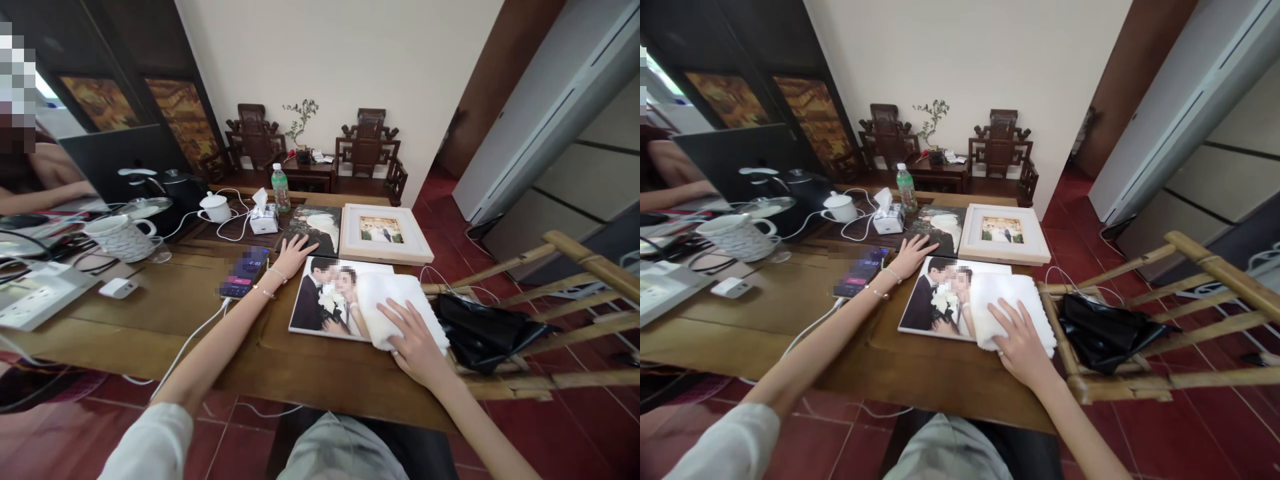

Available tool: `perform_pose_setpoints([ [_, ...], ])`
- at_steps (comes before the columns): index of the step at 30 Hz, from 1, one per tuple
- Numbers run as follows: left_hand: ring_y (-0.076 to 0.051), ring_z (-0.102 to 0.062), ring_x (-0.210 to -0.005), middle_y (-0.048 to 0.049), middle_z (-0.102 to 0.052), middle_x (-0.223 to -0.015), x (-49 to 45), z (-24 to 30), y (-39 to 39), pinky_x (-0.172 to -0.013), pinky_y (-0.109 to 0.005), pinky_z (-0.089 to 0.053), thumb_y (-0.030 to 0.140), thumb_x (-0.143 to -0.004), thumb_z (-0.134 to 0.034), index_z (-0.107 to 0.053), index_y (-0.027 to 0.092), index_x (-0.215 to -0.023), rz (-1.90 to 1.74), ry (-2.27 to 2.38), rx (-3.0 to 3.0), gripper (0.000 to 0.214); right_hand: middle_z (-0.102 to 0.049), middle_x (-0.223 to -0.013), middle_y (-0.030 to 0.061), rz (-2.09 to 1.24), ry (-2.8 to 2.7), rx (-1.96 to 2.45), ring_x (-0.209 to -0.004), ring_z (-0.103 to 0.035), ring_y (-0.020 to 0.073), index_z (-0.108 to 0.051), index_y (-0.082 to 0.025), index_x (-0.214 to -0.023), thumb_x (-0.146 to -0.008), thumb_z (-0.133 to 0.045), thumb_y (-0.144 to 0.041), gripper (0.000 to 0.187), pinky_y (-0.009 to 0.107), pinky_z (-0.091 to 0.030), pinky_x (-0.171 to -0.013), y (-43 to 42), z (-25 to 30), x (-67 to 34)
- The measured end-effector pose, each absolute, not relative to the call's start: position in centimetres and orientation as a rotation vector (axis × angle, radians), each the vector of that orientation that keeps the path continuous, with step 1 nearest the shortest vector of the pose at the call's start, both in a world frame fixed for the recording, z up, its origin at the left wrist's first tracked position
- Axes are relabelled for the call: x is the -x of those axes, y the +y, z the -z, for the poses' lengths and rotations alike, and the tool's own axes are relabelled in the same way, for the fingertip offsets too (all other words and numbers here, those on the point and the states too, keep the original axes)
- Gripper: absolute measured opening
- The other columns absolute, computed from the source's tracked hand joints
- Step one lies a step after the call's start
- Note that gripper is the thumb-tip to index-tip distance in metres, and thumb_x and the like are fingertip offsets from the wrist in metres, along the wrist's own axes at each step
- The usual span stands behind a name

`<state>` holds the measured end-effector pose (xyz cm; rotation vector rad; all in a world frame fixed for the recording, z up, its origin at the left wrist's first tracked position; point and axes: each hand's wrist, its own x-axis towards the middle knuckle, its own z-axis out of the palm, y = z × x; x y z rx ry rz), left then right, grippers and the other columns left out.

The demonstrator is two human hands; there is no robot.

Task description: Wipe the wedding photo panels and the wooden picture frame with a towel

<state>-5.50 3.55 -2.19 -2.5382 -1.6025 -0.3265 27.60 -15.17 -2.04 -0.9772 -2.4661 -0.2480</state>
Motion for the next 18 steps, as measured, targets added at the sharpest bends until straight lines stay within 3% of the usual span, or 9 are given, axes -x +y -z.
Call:
perform_pose_setpoints([
  [4,-0.033,-0.023,-0.143,-0.0084,-0.033,-0.154,5.1,3.5,4.8,-0.11,-0.064,-0.019,0.01,-0.094,-0.033,-0.036,0.031,-0.145,0.331,-1.629,2.539,0.056,-0.051,-0.14,0.0165,0.247,-2.466,0.97,-0.136,-0.034,0.036,-0.06,-0.017,-0.066,-0.066,-0.05,0.002,0.021,0.064,-0.027,-0.109,-15.1,2.1,-27.6],
  [12,-0.035,-0.022,-0.143,-0.0105,-0.035,-0.153,5.7,3.0,6.7,-0.108,-0.068,-0.019,0.014,-0.093,-0.039,-0.041,0.03,-0.142,0.392,-1.667,2.645,0.051,-0.051,-0.141,0.0156,0.249,-2.47,1.004,-0.136,-0.035,0.0358,-0.061,-0.017,-0.066,-0.063,-0.051,0.002,0.022,0.063,-0.027,-0.109,-15.2,2.1,-27.5],
  [14,-0.036,-0.027,-0.141,-0.0133,-0.038,-0.15,5.3,1.9,6.7,-0.105,-0.069,-0.025,0.013,-0.091,-0.042,-0.043,0.027,-0.141,0.47,-1.71,2.699,0.051,-0.05,-0.141,0.0158,0.248,-2.474,1.006,-0.137,-0.034,0.036,-0.061,-0.017,-0.066,-0.063,-0.052,0.002,0.022,0.063,-0.026,-0.11,-15.2,2.2,-27.5],
  [18,-0.026,-0.042,-0.132,-0.0166,-0.046,-0.138,1.4,-1.0,5.7,-0.11,-0.046,-0.035,0.024,-0.092,-0.047,-0.043,0.017,-0.139,0.945,-1.366,2.732,0.047,-0.049,-0.142,0.0154,0.249,-2.479,1.014,-0.138,-0.032,0.0356,-0.061,-0.017,-0.066,-0.065,-0.053,0.001,0.02,0.063,-0.025,-0.11,-15.3,2.2,-27.5],
])
